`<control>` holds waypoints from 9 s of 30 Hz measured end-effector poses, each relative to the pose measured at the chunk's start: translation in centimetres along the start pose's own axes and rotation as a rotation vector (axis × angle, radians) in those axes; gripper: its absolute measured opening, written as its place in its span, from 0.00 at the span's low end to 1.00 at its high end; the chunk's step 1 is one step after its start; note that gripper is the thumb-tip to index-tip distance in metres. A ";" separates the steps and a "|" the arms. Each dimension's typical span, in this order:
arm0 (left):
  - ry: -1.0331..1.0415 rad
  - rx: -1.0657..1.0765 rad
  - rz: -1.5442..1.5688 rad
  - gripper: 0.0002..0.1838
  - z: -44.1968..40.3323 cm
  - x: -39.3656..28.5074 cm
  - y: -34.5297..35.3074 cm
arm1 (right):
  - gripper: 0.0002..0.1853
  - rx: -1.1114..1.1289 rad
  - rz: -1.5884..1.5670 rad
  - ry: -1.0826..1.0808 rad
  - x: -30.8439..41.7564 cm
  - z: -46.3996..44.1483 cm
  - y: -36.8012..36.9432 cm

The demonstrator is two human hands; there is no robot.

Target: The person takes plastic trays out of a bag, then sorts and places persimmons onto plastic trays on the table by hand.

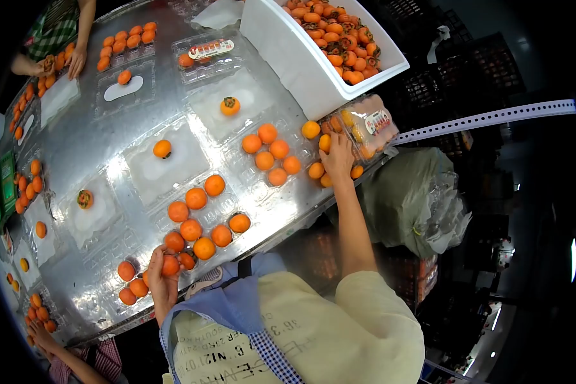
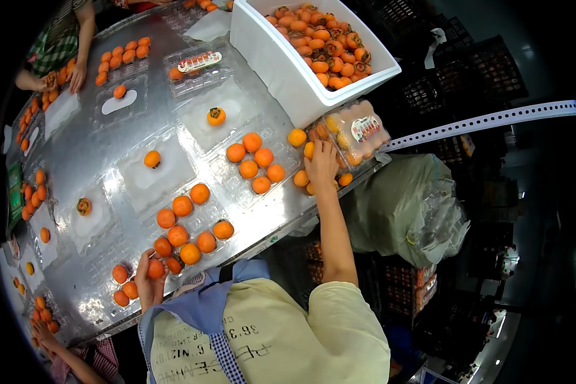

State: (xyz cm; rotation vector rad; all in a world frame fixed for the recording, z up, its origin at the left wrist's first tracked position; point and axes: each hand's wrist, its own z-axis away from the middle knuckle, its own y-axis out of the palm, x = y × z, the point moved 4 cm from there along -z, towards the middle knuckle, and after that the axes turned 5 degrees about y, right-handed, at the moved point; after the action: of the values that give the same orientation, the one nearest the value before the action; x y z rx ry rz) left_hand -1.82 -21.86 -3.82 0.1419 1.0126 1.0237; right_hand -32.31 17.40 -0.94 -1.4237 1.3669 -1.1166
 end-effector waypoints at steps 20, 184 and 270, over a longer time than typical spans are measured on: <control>0.003 0.009 -0.017 0.15 0.0 0.9 0.3 | 0.13 -0.004 -0.145 -0.069 0.4 3.4 1.9; -0.168 0.508 0.215 0.32 -1.2 14.1 26.2 | 0.14 0.940 -1.430 0.257 -3.8 3.8 0.2; -0.255 0.332 -0.211 0.24 -1.2 14.9 25.9 | 0.20 0.243 -0.653 -0.309 -2.2 0.8 -1.1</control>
State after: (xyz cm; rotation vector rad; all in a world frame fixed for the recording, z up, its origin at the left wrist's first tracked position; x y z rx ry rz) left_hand -17.36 3.38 -0.15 0.4192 0.9345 0.6217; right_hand -31.29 19.61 -0.18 -1.8190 0.5284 -1.3348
